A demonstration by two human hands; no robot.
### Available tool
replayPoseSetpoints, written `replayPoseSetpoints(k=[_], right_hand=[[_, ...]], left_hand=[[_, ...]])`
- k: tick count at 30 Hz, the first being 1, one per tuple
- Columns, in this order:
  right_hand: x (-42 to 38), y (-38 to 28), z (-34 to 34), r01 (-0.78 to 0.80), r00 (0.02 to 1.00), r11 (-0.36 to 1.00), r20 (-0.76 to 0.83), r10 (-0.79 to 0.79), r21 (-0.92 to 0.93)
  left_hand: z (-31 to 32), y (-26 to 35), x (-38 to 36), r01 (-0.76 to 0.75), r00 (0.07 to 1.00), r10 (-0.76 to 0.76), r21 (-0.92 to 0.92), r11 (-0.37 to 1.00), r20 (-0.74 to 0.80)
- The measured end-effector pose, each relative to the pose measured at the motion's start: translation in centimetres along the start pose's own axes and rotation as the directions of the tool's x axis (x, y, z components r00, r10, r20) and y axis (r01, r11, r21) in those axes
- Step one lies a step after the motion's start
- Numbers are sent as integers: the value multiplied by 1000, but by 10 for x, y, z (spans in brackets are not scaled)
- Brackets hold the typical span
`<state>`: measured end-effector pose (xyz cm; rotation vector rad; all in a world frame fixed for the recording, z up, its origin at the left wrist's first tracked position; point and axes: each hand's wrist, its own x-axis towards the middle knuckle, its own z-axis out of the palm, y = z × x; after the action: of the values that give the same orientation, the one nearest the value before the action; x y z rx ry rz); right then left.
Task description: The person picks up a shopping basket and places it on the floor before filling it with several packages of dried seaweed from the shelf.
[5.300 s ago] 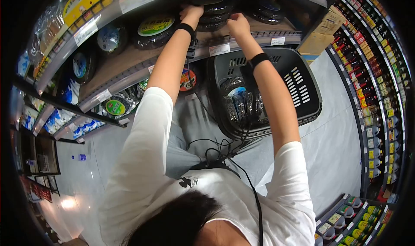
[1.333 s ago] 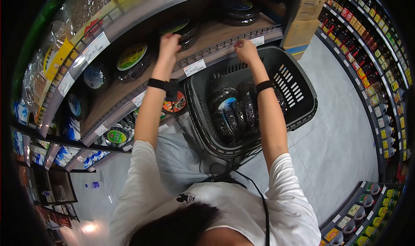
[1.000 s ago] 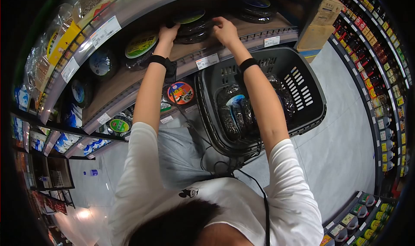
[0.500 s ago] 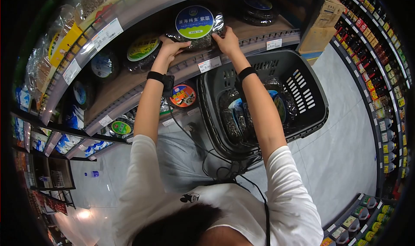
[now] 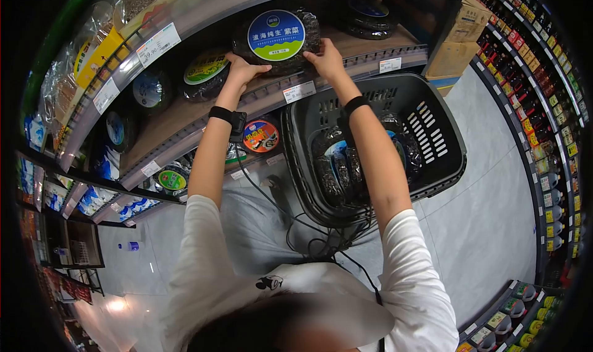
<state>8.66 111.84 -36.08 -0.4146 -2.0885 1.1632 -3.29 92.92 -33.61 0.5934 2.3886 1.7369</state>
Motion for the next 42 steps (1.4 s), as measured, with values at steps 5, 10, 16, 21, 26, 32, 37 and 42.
replayPoseSetpoints(k=[5,10,16,21,26,32,37,42], right_hand=[[-9,-12,-63,-251,966,817,186,179,519],[-44,-39,-162,-173,982,696,67,177,697],[-89,9,-268,-353,928,779,87,362,517],[-126,41,-283,-420,889,834,-22,457,358],[-136,66,-274,-352,888,935,-327,323,-35],[-151,56,-262,-337,922,801,-344,176,-494],[-158,78,-243,-398,917,646,-257,306,-651],[-157,98,-220,-486,828,563,-147,540,-668]], left_hand=[[14,44,-19,-248,969,244,172,953,42],[78,87,-74,-405,907,370,178,897,201],[155,85,-131,46,687,-10,-31,998,727],[221,42,-137,472,535,-235,-56,880,812],[281,19,-128,466,588,-189,-138,874,787],[316,7,-137,168,777,-16,-183,969,630],[309,5,-149,264,677,-15,-224,938,736],[320,1,-160,385,512,-81,-144,912,855]])
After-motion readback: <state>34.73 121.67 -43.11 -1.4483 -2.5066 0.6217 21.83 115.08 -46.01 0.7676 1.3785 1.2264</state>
